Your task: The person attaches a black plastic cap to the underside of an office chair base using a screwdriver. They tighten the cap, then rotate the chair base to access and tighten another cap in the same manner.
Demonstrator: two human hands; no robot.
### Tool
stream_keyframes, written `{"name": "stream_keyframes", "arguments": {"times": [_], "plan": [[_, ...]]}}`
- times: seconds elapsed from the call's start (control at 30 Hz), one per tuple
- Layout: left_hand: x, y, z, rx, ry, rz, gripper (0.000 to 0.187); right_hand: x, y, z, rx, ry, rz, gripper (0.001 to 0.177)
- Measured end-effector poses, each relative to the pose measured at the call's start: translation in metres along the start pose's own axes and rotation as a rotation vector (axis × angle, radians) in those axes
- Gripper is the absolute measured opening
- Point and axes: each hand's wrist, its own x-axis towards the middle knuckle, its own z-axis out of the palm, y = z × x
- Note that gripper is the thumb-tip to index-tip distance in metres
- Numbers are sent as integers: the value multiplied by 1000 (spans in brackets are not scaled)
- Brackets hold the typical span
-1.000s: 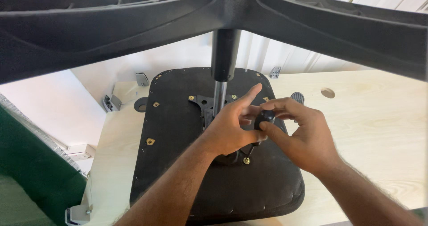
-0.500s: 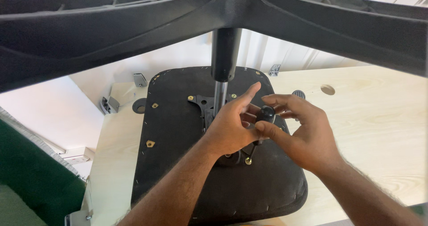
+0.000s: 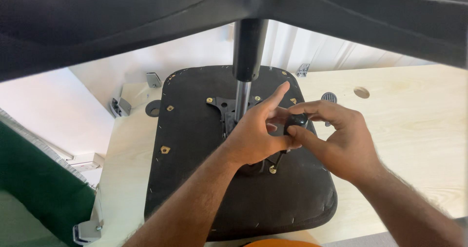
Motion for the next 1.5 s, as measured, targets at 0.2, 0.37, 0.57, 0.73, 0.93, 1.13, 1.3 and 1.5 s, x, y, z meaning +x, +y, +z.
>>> {"name": "stream_keyframes", "arguments": {"times": [0.2,0.37,0.57,0.73,0.93,1.13,1.3,1.5], "plan": [[3,5,-2,-180,-84,-40,109,-5,4,-1,4,-9,-33,31],[4,11,-1,-73,-68,-65,109,-8,11,-6,210,-57,14,31],[5,9,4,13,-3,-51,108,-6,9,-8,51,-11,-5,42],[9,4,7,10,11,31,109,-3,2,-5,-121,13,96,42],[5,5,8,88,10,1,108,-3,0,-3,-94,21,87,34],[0,6,1,-2,-52,-18,107,-4,5,-2,-57,13,43,27],[-1,6,-1,40,-48,-54,106,-7,7,-1,-44,13,23,31],[0,8,-2,76,-22,-70,105,-6,7,1,-27,26,-45,42]]}}
